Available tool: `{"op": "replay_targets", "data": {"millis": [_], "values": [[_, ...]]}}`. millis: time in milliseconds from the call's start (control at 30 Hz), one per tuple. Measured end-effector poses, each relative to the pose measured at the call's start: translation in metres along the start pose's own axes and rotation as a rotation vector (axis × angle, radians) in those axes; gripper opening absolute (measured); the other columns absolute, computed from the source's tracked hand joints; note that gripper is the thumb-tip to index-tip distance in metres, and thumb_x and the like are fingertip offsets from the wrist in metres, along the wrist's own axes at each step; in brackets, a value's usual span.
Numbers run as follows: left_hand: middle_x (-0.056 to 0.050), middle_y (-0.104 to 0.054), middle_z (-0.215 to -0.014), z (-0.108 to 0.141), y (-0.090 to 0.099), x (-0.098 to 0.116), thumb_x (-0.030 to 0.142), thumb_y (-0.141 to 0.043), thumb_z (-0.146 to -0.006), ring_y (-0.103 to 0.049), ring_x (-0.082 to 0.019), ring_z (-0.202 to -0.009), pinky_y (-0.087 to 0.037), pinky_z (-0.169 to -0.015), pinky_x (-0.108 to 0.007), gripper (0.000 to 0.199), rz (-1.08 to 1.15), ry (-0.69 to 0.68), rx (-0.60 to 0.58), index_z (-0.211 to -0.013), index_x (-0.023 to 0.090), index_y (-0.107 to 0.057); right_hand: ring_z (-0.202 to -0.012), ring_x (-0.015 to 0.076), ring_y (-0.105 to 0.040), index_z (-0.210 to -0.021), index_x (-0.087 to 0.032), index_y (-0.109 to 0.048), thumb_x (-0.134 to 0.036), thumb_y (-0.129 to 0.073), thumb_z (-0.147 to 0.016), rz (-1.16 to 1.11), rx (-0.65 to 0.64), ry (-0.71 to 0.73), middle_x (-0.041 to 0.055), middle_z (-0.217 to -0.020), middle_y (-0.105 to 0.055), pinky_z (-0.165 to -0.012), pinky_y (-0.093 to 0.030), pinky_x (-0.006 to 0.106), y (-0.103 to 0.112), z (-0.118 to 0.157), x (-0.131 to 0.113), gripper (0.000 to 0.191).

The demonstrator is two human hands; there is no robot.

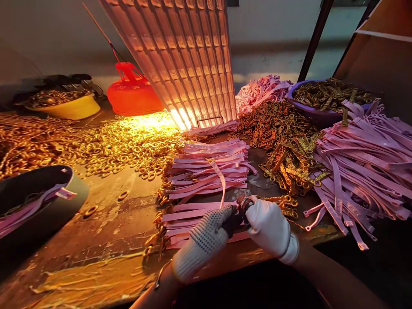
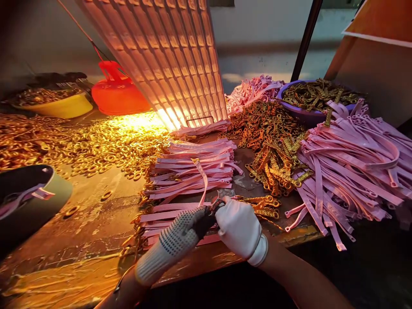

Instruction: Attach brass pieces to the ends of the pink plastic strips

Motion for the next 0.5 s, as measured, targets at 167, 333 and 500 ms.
{"op": "replay_targets", "data": {"millis": [167, 333, 500], "values": [[0.000, -0.062, -0.060, 0.005, -0.002, 0.001, 0.039, -0.051, -0.094, -0.050, -0.014, -0.052, -0.041, -0.052, -0.025, 0.032, -0.014, 0.111, 0.084, -0.074, 0.019, -0.067, -0.075, 0.0244, -0.068, -0.110, -0.014, -0.063, -0.010, -0.050, -0.090, -0.037, -0.222, -0.036, 0.0136, -0.091, -0.070, -0.063, -0.049, 0.031, 0.012, 0.002, 0.001, 0.025], [-0.003, -0.073, -0.078, 0.011, -0.006, 0.004, 0.034, -0.055, -0.091, -0.062, -0.019, -0.070, -0.047, -0.068, -0.028, 0.024, -0.202, -0.011, 0.089, -0.080, 0.021, -0.071, -0.079, 0.0240, -0.072, -0.103, -0.014, -0.064, -0.020, -0.053, -0.092, -0.073, -0.454, -0.106, 0.0135, -0.085, -0.073, -0.069, -0.050, 0.028, 0.015, -0.004, 0.008, 0.017], [-0.004, -0.074, -0.081, 0.013, -0.015, -0.002, 0.032, -0.052, -0.091, -0.065, -0.021, -0.075, -0.047, -0.071, -0.029, 0.024, -0.285, -0.043, -0.001, -0.079, 0.021, -0.070, -0.086, 0.0256, -0.072, -0.100, -0.011, -0.066, -0.025, -0.053, -0.092, -0.069, -0.496, 0.004, 0.0174, -0.087, -0.073, -0.074, -0.050, 0.030, 0.005, 0.009, 0.009, 0.021]]}}
Point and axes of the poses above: each hand's wrist, its own z-axis away from the middle knuckle, its own y-axis out of the back of the hand, x = y × z, the point moved 1 cm from there along -z, towards the middle knuckle
